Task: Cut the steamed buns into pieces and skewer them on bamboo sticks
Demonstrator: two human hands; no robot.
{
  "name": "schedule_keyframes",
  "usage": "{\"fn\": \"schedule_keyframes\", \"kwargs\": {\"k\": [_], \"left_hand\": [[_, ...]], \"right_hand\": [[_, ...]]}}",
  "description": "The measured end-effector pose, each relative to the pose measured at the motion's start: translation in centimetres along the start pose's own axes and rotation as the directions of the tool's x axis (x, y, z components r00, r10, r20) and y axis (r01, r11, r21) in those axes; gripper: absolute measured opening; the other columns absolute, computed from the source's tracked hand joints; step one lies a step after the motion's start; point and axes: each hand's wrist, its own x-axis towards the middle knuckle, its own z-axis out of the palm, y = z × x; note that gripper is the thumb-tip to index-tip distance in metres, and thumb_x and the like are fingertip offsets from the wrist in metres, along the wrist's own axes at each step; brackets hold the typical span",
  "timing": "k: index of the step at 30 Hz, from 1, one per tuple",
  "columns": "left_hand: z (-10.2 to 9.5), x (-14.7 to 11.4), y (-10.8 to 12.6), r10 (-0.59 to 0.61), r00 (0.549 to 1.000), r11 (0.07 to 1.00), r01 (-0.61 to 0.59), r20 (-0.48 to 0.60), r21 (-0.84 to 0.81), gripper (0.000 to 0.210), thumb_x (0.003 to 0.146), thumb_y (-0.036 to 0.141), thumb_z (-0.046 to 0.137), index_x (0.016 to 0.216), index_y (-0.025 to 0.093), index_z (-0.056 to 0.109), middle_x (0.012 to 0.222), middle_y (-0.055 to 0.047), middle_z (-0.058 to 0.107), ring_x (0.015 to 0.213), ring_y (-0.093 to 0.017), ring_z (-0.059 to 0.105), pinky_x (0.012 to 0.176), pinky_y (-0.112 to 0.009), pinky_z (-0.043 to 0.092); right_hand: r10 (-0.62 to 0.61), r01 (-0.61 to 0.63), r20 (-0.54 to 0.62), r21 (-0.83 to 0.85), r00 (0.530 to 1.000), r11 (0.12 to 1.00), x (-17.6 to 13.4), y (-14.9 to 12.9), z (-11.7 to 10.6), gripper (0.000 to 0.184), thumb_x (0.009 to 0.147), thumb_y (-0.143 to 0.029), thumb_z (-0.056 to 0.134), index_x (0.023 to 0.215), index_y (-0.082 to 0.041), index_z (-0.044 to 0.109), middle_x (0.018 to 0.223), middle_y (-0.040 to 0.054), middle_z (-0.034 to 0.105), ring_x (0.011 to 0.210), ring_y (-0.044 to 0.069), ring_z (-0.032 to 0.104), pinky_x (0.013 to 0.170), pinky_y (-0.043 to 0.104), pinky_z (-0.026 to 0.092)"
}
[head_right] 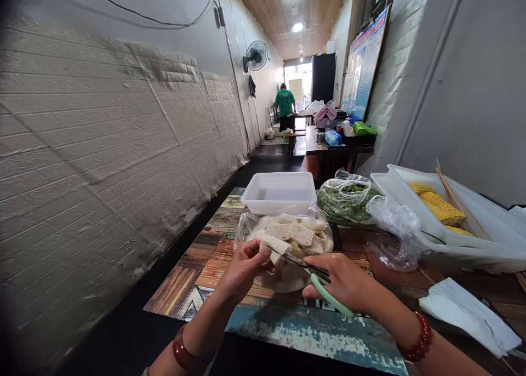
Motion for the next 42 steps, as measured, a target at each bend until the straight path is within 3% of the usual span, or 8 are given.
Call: {"fn": "schedule_keyframes", "kwargs": {"k": [7, 16, 21, 28, 34, 42], "left_hand": [[0.1, 0.1, -0.2, -0.005, 1.0, 1.0, 0.005, 0.005, 0.009, 0.037, 0.069, 0.045, 0.085, 0.082, 0.012, 0.074, 0.069, -0.004, 0.068, 0.057, -0.012, 0.06, 0.057, -0.023, 0.051], [0.2, 0.1, 0.0, -0.025, 1.0, 1.0, 0.025, 0.006, -0.008, 0.04, 0.065, 0.046, 0.087, 0.084, 0.012, 0.076, 0.073, -0.006, 0.07, 0.057, -0.011, 0.058, 0.058, -0.025, 0.052], [0.5, 0.0, 0.2, -0.015, 1.0, 1.0, 0.014, -0.007, -0.024, 0.041, 0.069, 0.05, 0.084, 0.083, 0.013, 0.076, 0.069, -0.004, 0.067, 0.055, -0.01, 0.056, 0.058, -0.023, 0.051], [0.5, 0.2, 0.4, 0.002, 1.0, 0.998, -0.002, -0.016, 0.055, 0.041, 0.07, 0.052, 0.082, 0.079, 0.013, 0.074, 0.059, 0.0, 0.061, 0.051, -0.009, 0.053, 0.056, -0.023, 0.048], [0.3, 0.1, 0.4, 0.045, 0.997, 0.993, -0.039, -0.056, 0.108, 0.04, 0.071, 0.052, 0.081, 0.08, 0.014, 0.074, 0.058, 0.0, 0.061, 0.053, -0.01, 0.054, 0.056, -0.022, 0.046], [0.2, 0.2, 0.3, 0.017, 0.999, 0.994, -0.014, -0.037, 0.105, 0.042, 0.07, 0.053, 0.081, 0.084, 0.014, 0.076, 0.058, -0.001, 0.063, 0.052, -0.01, 0.052, 0.056, -0.022, 0.046]], "right_hand": [[-0.017, 0.017, -0.007, 0.017, 1.0, 1.0, 0.0, 1.1, -0.1, 0.026, 0.078, -0.032, 0.076, 0.1, -0.018, 0.079, 0.099, 0.0042, 0.079, 0.088, 0.026, 0.071, 0.075, 0.026, 0.05], [-0.061, 0.061, -0.005, -0.015, 0.998, 0.998, -0.2, 1.3, -0.1, 0.022, 0.083, -0.036, 0.072, 0.096, -0.019, 0.078, 0.091, 0.0041, 0.079, 0.081, 0.024, 0.07, 0.072, 0.028, 0.051], [0.058, -0.06, -0.028, -0.055, 0.998, 0.997, -0.4, 0.9, -0.4, 0.04, 0.074, -0.032, 0.075, 0.112, -0.021, 0.076, 0.106, 0.0075, 0.078, 0.094, 0.029, 0.071, 0.085, 0.034, 0.053], [0.107, -0.107, -0.003, -0.08, 0.994, 0.991, 0.1, 0.0, -0.5, 0.055, 0.07, -0.035, 0.077, 0.121, -0.017, 0.072, 0.116, 0.0115, 0.075, 0.096, 0.03, 0.07, 0.082, 0.033, 0.054], [0.103, -0.102, 0.007, -0.094, 0.995, 0.99, 0.5, 0.3, -0.6, 0.062, 0.069, -0.044, 0.078, 0.123, -0.014, 0.071, 0.11, 0.0134, 0.076, 0.09, 0.03, 0.071, 0.079, 0.036, 0.056], [-0.003, 0.002, -0.015, -0.08, 1.0, 0.997, 1.2, 0.6, -0.2, 0.052, 0.071, -0.049, 0.08, 0.113, -0.019, 0.076, 0.098, 0.0092, 0.078, 0.089, 0.029, 0.071, 0.08, 0.032, 0.054]]}}
